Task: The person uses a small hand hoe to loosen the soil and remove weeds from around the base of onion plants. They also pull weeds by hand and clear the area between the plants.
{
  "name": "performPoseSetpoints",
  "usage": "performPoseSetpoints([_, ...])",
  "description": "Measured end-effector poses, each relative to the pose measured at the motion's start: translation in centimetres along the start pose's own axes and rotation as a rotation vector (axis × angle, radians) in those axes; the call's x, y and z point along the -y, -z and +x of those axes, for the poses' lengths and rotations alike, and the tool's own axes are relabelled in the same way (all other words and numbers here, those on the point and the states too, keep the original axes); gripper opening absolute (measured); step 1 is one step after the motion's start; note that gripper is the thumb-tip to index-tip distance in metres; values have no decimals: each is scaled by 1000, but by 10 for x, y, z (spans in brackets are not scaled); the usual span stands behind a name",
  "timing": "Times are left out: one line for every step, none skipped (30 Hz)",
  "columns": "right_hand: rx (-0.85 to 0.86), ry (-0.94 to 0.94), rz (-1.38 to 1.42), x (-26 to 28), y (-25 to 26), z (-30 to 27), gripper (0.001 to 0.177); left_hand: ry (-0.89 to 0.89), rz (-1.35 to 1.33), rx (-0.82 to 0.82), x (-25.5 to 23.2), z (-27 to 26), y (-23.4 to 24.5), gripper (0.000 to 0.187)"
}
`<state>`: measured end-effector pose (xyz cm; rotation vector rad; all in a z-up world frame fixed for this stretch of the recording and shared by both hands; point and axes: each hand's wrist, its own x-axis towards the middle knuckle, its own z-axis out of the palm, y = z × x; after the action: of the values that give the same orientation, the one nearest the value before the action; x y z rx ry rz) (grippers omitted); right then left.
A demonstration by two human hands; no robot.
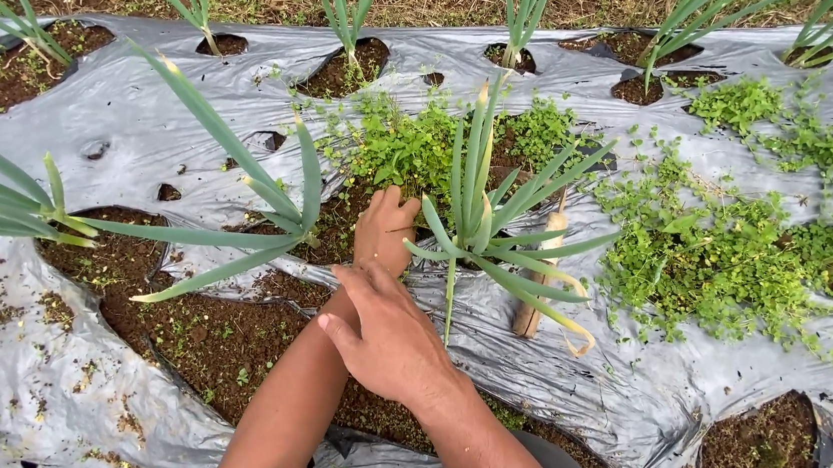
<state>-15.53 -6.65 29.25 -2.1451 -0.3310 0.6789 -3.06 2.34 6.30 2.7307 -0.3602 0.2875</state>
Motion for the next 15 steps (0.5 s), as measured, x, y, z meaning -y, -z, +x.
performPoseSetpoints([2,-6,-1,0,0,1,59,-17,16,31,-6,2,7,13])
performPoseSetpoints([4,-7,-4,1,-1,2,59,-14,14,30,1,2,-2,13])
performPoseSetpoints([0,-6,-9,1,-2,3,59,-2,-19,7,8,2,-10,16])
performPoseSetpoints([-4,-6,-15,1,-2,4,59,9,-52,-15,14,1,-19,21])
performPoseSetpoints([-2,-6,-17,1,-2,4,59,11,-54,-16,27,5,-29,21])
performPoseSetpoints([-15,-2,-23,0,-2,4,59,108,-105,-102,40,8,-40,20])
performPoseSetpoints([-29,-2,-24,-1,-1,3,59,203,-156,-184,51,11,-51,20])
performPoseSetpoints([-30,-6,-23,-3,-2,3,59,202,-158,-181,55,8,-45,20])
performPoseSetpoints([-30,-1,-34,-3,-2,3,58,216,-202,-212,59,7,-38,22])
performPoseSetpoints([-31,4,-46,-4,-2,3,58,230,-245,-243,63,5,-31,25])
performPoseSetpoints([-29,5,-44,-2,-2,3,58,231,-243,-242,55,3,-23,25])
performPoseSetpoints([-23,-5,-46,0,-2,4,58,151,-234,-183,47,0,-14,26])
performPoseSetpoints([-15,-14,-50,2,-2,4,58,72,-224,-124,39,-3,-5,26])
performPoseSetpoints([-12,-11,-49,4,-2,5,58,75,-221,-125,27,-6,14,26])
performPoseSetpoints([-13,-4,-41,5,-2,4,58,78,-153,-33,14,-10,31,21])
